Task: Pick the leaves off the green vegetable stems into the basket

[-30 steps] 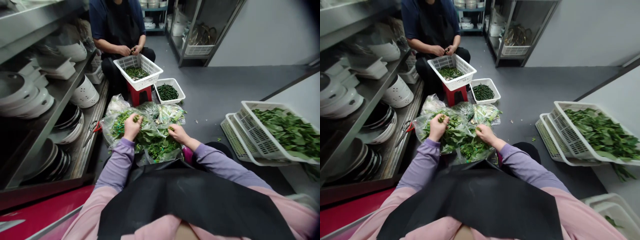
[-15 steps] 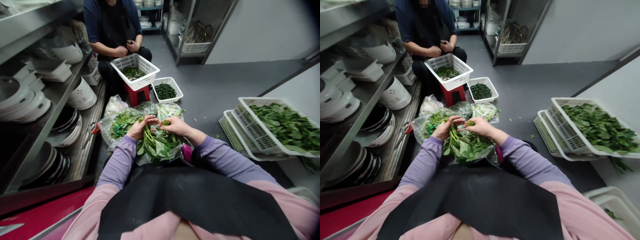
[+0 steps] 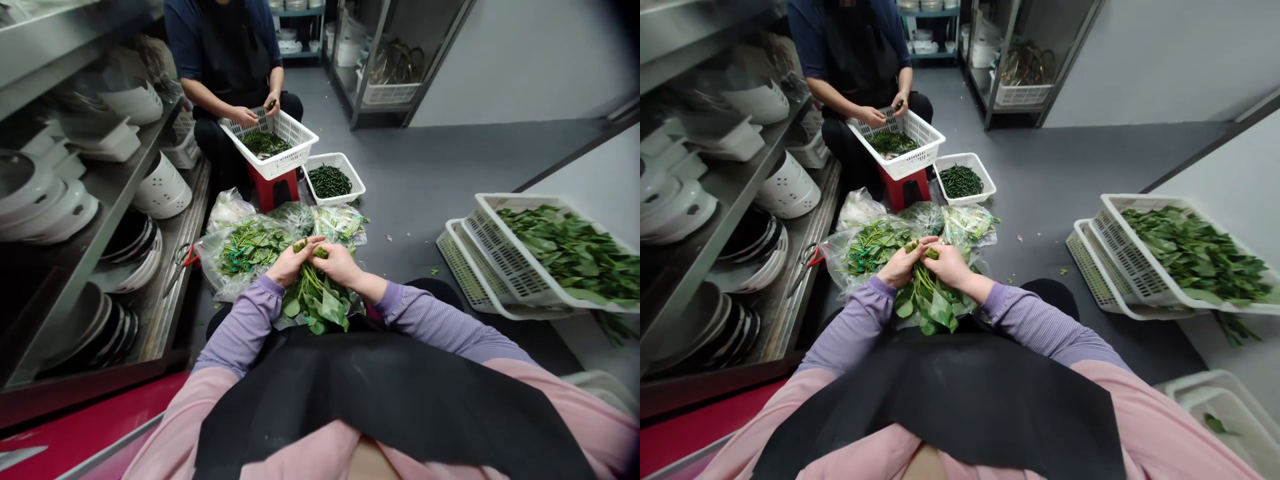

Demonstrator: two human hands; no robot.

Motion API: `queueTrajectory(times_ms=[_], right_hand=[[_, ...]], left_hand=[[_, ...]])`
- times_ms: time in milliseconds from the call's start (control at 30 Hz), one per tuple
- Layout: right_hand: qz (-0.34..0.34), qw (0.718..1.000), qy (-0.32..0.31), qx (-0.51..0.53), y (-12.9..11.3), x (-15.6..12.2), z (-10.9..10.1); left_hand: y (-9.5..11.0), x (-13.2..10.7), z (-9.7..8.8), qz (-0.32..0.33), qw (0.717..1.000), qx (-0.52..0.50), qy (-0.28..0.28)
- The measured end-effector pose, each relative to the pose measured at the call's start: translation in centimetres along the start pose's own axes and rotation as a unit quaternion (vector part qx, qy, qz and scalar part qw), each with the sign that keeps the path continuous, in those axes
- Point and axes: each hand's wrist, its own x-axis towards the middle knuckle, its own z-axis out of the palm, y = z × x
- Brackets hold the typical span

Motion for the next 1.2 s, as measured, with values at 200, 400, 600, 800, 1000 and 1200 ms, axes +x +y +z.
queueTrajectory(times_ms=[200, 400, 600, 800, 1000, 1200], right_hand=[[0.110, 0.977, 0.052, 0.176, 0.6, 0.3, -1.0], [0.097, 0.949, 0.062, 0.294, 1.5, 1.4, -6.2], [0.180, 0.928, -0.177, 0.274, 1.4, 0.9, -6.8], [0.228, 0.881, -0.290, 0.298, 1.5, -0.1, -3.5], [0.234, 0.891, -0.282, 0.268, 0.9, -1.3, -3.0], [0.220, 0.926, -0.235, 0.198, 0.8, -1.9, -3.2]], left_hand=[[0.4, 0.2, -0.5, -0.031, 0.996, 0.071, 0.040], [0.7, 0.9, -4.2, -0.062, 0.882, 0.426, 0.192], [2.0, 0.3, -2.3, -0.036, 0.961, 0.260, 0.090], [1.6, 0.0, 0.3, -0.037, 0.988, 0.148, 0.022], [1.5, 0.0, 0.0, -0.046, 0.989, 0.140, 0.031], [1.7, -0.1, -0.4, -0.047, 0.987, 0.145, 0.056]])
